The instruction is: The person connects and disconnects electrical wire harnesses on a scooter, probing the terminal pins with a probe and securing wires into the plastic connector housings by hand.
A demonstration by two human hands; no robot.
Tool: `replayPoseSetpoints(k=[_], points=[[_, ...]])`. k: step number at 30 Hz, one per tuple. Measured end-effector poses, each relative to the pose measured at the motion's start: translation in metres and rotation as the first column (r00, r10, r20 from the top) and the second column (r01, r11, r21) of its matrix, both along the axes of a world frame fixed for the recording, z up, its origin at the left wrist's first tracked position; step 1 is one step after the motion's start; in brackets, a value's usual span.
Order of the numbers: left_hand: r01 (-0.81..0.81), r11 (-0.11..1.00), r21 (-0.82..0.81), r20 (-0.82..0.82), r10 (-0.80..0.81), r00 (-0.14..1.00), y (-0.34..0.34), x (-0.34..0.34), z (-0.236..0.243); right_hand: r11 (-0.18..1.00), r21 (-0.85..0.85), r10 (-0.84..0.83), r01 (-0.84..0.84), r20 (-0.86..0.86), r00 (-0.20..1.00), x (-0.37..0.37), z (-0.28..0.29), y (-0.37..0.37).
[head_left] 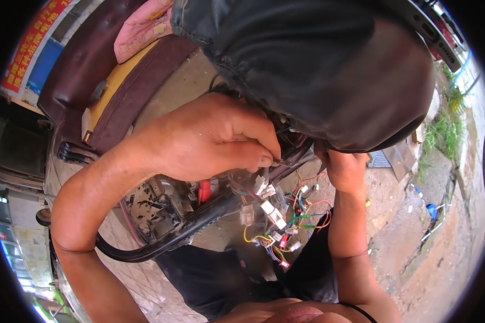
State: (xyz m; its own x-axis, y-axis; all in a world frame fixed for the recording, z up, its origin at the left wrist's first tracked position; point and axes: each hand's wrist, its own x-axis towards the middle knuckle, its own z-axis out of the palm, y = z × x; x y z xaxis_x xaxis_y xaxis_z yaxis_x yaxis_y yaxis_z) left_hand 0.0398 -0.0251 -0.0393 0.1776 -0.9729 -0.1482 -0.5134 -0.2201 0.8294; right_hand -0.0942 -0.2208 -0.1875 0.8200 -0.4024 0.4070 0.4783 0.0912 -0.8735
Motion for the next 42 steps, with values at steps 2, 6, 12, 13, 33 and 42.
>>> replayPoseSetpoints(k=[2, 6, 12, 13, 33, 42], points=[[0.044, 0.997, -0.065, 0.105, -0.037, 0.994, -0.002, -0.001, -0.003, 1.000, -0.023, 0.004, -0.003, 0.065, 0.998, 0.001, 0.002, 0.003], [-0.170, 0.983, -0.074, 0.242, 0.183, 0.953, -0.001, -0.010, 0.006, 0.990, -0.019, -0.141, 0.142, 0.049, 0.989, 0.002, -0.002, 0.014], [-0.170, 0.970, -0.173, 0.590, 0.241, 0.771, -0.004, -0.013, 0.013, 0.992, 0.046, -0.122, 0.120, 0.039, 0.992, 0.001, -0.002, 0.016], [-0.182, 0.976, -0.115, 0.606, 0.215, 0.766, -0.006, -0.014, 0.014, 0.990, 0.057, -0.135, 0.130, 0.090, 0.987, 0.001, -0.002, 0.015], [-0.040, 0.987, -0.154, 0.633, 0.129, 0.763, -0.001, -0.013, 0.002, 0.886, -0.326, -0.301, 0.331, 0.140, 0.943, -0.006, 0.019, 0.021], [-0.049, 0.985, -0.163, 0.643, 0.144, 0.752, -0.004, -0.019, 0.007, 0.948, -0.170, -0.258, 0.271, 0.094, 0.962, -0.005, 0.001, 0.019]])
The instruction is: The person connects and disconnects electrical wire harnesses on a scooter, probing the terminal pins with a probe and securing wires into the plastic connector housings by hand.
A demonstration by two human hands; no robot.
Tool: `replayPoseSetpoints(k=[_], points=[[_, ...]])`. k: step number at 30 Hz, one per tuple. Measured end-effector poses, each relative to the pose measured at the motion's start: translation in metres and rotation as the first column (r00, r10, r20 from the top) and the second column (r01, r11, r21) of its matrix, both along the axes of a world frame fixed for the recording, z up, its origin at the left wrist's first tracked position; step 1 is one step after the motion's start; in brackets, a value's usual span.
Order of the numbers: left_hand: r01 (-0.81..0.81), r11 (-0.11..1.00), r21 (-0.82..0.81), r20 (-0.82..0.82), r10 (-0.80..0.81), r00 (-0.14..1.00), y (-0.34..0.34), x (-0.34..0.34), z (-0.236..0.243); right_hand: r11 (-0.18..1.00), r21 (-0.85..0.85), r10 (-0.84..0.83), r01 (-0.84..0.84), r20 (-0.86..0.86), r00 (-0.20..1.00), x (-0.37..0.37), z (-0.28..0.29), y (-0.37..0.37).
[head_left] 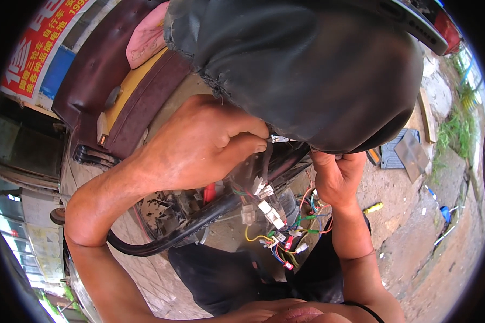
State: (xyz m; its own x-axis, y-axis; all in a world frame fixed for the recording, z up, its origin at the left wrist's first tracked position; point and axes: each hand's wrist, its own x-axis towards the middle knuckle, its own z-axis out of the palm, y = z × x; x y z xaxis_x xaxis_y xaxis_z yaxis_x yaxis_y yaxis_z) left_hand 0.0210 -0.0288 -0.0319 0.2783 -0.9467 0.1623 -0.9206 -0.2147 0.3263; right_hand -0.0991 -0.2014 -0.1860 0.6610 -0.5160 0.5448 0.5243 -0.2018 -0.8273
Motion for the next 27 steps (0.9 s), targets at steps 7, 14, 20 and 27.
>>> replayPoseSetpoints(k=[7, 14, 20, 27], points=[[-0.004, 1.000, -0.016, 0.016, 0.005, 1.000, 0.001, 0.000, -0.002, 1.000, 0.005, -0.014, 0.014, 0.036, 0.999, 0.004, 0.001, 0.005], [0.016, 0.999, -0.031, 0.005, -0.015, 1.000, 0.001, 0.001, 0.000, 0.969, -0.241, -0.057, 0.060, 0.019, 0.998, -0.007, 0.025, 0.009], [0.037, 0.997, 0.066, -0.081, -0.032, 0.996, 0.000, 0.003, 0.001, 0.931, -0.355, -0.077, 0.088, 0.045, 0.996, -0.012, 0.029, 0.011], [-0.059, 0.997, 0.042, -0.388, 0.070, 0.919, 0.006, 0.010, -0.008, 0.994, -0.103, -0.025, 0.043, 0.174, 0.984, -0.005, 0.031, 0.029]])
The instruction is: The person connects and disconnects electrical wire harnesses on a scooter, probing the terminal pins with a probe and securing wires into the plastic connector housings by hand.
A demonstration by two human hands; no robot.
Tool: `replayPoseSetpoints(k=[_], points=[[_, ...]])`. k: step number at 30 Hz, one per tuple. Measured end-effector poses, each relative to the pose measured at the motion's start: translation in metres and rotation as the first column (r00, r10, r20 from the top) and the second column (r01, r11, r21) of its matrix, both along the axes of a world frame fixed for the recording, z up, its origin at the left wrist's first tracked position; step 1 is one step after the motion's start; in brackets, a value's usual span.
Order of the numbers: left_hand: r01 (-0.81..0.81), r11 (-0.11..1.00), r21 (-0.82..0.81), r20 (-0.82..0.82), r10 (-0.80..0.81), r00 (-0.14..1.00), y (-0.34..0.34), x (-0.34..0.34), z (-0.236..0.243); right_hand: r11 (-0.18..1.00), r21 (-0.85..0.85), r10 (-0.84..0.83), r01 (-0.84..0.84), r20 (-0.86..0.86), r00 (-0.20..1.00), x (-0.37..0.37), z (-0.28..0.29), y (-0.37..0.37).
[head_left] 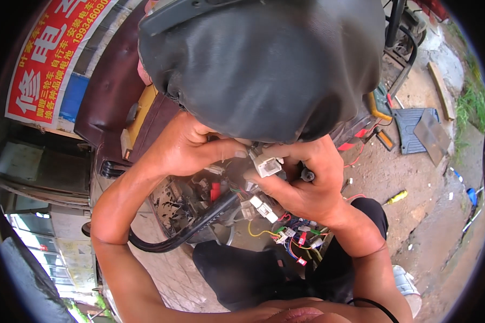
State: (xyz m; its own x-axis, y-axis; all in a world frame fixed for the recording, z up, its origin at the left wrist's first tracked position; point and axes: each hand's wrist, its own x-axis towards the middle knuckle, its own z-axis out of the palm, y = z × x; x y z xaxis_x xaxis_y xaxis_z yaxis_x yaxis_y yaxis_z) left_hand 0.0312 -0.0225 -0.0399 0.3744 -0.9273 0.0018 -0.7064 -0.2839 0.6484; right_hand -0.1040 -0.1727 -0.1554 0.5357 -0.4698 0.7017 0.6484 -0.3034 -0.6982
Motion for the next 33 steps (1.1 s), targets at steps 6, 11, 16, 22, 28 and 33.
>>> replayPoseSetpoints(k=[6, 11, 16, 22, 28, 33], points=[[0.053, 0.996, -0.073, -0.102, -0.060, 0.993, -0.001, 0.004, 0.000, 0.992, -0.068, -0.104, 0.108, 0.057, 0.993, 0.002, 0.004, 0.003], [0.051, 0.995, -0.084, -0.188, -0.066, 0.980, 0.002, 0.009, -0.004, 0.991, -0.057, -0.119, 0.124, 0.083, 0.989, 0.006, 0.003, 0.005], [0.055, 0.987, -0.152, -0.262, -0.094, 0.961, 0.000, 0.008, -0.007, 0.990, -0.066, -0.121, 0.127, 0.083, 0.989, 0.005, 0.003, 0.005], [0.104, 0.989, -0.102, -0.205, -0.123, 0.971, 0.001, 0.004, -0.009, 0.986, -0.102, -0.132, 0.130, -0.011, 0.991, -0.004, 0.007, -0.004], [-0.080, 0.995, -0.062, -0.020, 0.079, 0.997, -0.010, -0.020, -0.002, 0.980, -0.157, -0.143, 0.121, -0.138, 0.980, -0.003, 0.000, -0.027], [-0.030, 0.983, -0.178, 0.129, 0.054, 0.990, -0.008, -0.013, -0.016, 0.997, 0.064, -0.018, 0.032, -0.207, 0.978, 0.005, -0.018, -0.023]])
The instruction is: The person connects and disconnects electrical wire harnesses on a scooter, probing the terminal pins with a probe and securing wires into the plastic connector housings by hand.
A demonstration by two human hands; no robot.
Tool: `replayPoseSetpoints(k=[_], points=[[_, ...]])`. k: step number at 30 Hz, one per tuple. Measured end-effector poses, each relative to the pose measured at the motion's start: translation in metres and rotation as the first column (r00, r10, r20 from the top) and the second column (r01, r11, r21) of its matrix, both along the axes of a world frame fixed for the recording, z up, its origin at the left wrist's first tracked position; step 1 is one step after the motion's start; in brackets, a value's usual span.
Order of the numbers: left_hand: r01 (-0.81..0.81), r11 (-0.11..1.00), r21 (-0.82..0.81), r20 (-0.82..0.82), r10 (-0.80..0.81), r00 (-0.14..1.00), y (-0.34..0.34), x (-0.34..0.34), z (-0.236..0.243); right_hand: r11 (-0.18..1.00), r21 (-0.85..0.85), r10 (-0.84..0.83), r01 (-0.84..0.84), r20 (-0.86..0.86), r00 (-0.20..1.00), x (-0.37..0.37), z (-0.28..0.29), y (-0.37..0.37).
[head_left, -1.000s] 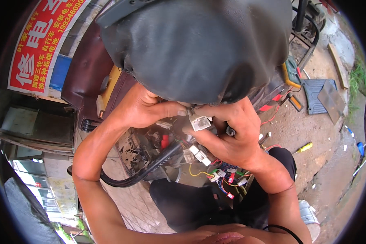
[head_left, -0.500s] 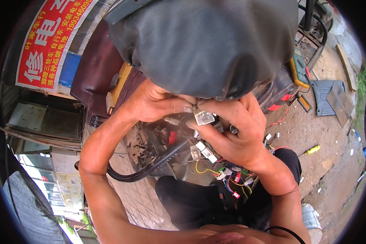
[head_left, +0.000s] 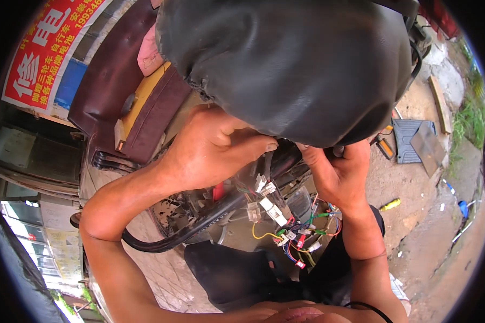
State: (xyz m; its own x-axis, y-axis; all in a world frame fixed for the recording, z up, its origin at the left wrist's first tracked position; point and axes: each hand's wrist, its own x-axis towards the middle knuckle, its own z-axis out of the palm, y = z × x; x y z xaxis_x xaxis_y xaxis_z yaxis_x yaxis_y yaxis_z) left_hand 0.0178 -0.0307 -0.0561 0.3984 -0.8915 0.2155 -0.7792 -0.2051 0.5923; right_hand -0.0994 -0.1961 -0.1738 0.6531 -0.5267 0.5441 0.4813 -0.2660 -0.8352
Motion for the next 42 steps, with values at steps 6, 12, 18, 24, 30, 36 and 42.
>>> replayPoseSetpoints(k=[6, 12, 18, 24, 30, 36, 42], points=[[-0.086, 0.994, 0.065, -0.046, 0.089, 0.995, -0.001, -0.007, 0.008, 0.990, -0.131, -0.037, 0.049, 0.089, 0.995, 0.010, -0.013, -0.004], [-0.039, 0.999, -0.033, 0.136, 0.043, 0.990, -0.005, -0.006, 0.002, 0.993, -0.093, -0.074, 0.079, 0.057, 0.996, 0.010, -0.016, 0.000], [-0.006, 0.999, -0.052, 0.219, 0.017, 0.976, -0.008, -0.008, 0.000, 0.979, -0.202, 0.018, -0.025, -0.040, 0.999, 0.002, -0.016, -0.008], [-0.029, 0.999, -0.038, 0.124, 0.033, 0.992, -0.008, -0.009, -0.005, 0.986, -0.165, -0.008, 0.012, 0.024, 1.000, 0.008, -0.011, -0.007], [0.010, 0.999, -0.038, 0.122, -0.005, 0.993, -0.007, -0.007, -0.007, 0.971, -0.228, 0.067, -0.071, -0.027, 0.997, 0.006, -0.020, -0.011], [0.062, 0.998, 0.013, 0.191, -0.064, 0.979, -0.006, -0.006, 0.003, 0.995, -0.099, 0.011, 0.002, 0.133, 0.991, 0.017, -0.019, -0.007], [0.074, 0.990, 0.117, 0.238, -0.100, 0.966, -0.005, -0.006, 0.010, 0.999, -0.011, 0.054, -0.053, 0.118, 0.992, 0.015, -0.017, -0.005]])
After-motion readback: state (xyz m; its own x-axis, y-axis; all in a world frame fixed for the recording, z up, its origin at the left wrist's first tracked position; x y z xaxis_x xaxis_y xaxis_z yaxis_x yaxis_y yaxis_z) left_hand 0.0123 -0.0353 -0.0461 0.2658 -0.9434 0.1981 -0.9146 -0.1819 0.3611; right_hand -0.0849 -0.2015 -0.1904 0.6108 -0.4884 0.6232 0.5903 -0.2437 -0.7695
